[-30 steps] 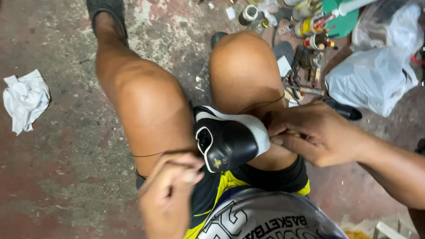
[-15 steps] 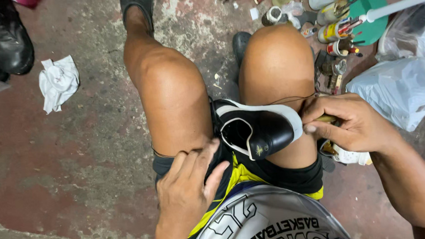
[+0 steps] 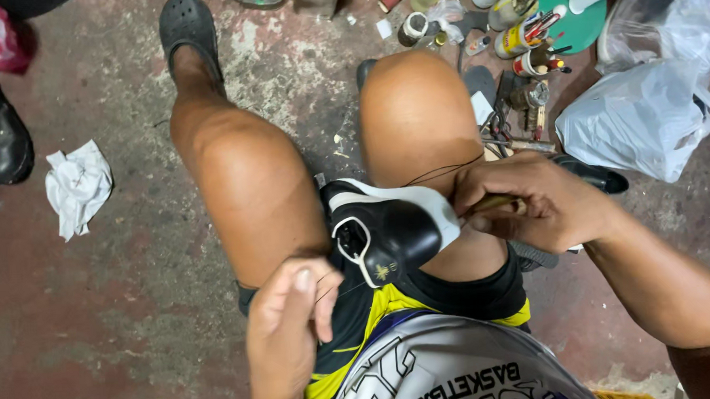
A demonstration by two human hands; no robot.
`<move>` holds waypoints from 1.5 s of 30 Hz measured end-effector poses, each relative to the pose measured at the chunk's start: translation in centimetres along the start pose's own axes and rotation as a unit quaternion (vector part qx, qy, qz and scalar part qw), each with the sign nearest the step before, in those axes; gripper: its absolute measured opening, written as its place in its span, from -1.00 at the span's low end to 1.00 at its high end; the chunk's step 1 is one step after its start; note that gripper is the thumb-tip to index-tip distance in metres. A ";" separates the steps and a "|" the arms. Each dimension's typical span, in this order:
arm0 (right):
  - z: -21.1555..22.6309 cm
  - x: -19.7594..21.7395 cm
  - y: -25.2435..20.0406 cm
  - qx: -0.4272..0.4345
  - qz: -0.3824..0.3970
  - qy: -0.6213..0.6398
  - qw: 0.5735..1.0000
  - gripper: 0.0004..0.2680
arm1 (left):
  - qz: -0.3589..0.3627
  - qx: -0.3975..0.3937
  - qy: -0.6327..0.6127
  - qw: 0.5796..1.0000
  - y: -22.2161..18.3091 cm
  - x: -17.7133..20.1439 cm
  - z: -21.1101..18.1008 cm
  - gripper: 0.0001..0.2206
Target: The person stitches the sole of a black and white shoe by hand using a needle and black thread, pulling the thread through the sole to secure it.
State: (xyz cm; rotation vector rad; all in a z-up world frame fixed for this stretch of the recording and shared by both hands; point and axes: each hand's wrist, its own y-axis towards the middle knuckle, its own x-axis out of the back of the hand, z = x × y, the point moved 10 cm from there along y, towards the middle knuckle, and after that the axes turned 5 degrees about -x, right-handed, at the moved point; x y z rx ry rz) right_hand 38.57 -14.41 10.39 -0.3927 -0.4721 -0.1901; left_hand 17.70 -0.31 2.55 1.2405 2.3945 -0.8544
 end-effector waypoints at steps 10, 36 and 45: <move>2.0 -1.2 0.2 0.032 0.048 0.052 0.997 -0.93 | 0.068 0.051 0.243 0.966 2.9 -2.8 0.9 -0.88; 1.1 -2.0 0.8 0.003 0.077 0.018 0.997 -0.94 | 0.085 0.022 0.154 0.984 3.5 -3.7 1.7 -0.94; 3.9 -1.4 0.7 0.072 0.009 -0.076 0.994 -0.95 | 0.084 0.000 0.241 0.967 3.2 -3.5 0.3 -0.93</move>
